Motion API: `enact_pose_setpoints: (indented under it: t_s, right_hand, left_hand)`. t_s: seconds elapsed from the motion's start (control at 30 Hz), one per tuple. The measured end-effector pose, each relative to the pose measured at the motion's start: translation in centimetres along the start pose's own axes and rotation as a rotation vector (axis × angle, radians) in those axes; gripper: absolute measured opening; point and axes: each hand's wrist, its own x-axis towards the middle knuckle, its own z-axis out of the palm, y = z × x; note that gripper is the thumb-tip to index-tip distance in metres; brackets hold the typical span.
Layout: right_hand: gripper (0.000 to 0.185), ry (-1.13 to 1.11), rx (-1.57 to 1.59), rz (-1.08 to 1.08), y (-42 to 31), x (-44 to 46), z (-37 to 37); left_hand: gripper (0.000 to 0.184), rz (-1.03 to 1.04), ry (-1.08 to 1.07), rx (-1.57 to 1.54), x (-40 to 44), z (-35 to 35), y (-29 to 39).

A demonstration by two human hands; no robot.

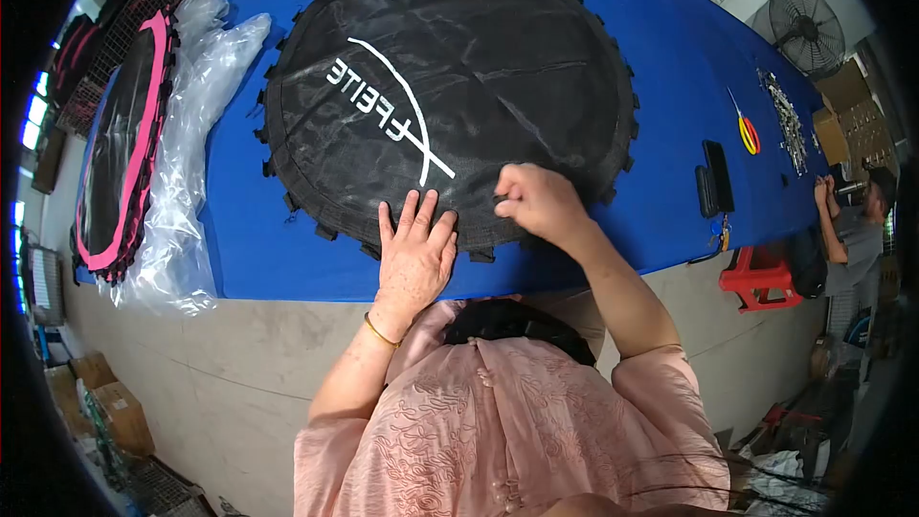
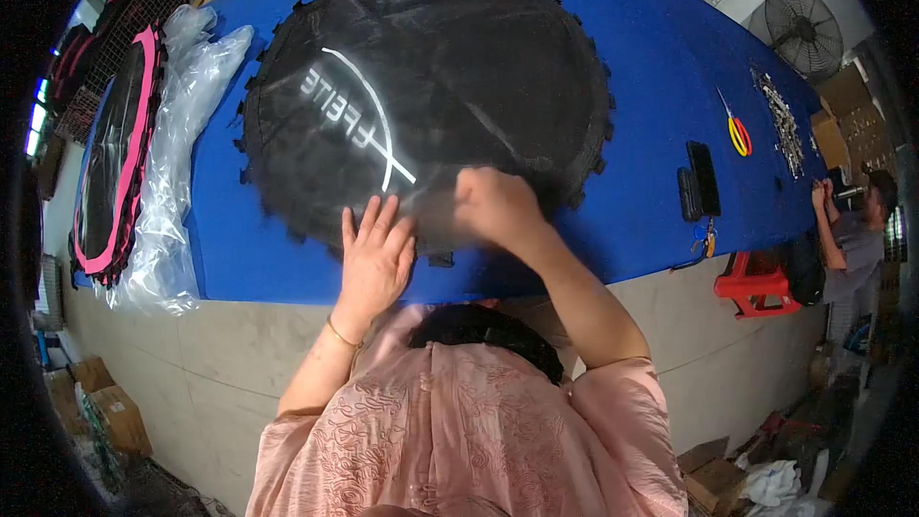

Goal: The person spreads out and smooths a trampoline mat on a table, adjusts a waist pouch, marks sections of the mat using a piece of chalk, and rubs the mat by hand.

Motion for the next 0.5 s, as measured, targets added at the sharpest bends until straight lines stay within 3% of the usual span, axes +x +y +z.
enact_pose_setpoints:
  t_s: [0.1, 0.2, 0.43, 0.5]
  right_hand:
    - [0.026, 0.147, -0.074, -0.004, 3.3, -0.3, -2.0]
    - [0.025, 0.038, -0.028, 0.101, 3.1, -0.3, -2.7]
    - [0.025, 0.025, 0.016, -0.077, -1.4, 0.9, 2.0]
    - [0.025, 0.057, 0.012, 0.033, -1.4, 2.4, 1.4]
  left_hand:
    - [0.032, -0.009, 0.01, -0.017, 0.0, -0.1, 0.1]
    - [0.031, -0.006, 0.012, -0.025, 0.0, -0.2, 0.0]
    - [0.03, -0.002, 0.014, -0.022, 0.0, 0.0, 0.1]
    - [0.03, 0.0, 0.017, -0.022, -0.1, 0.0, 0.1]
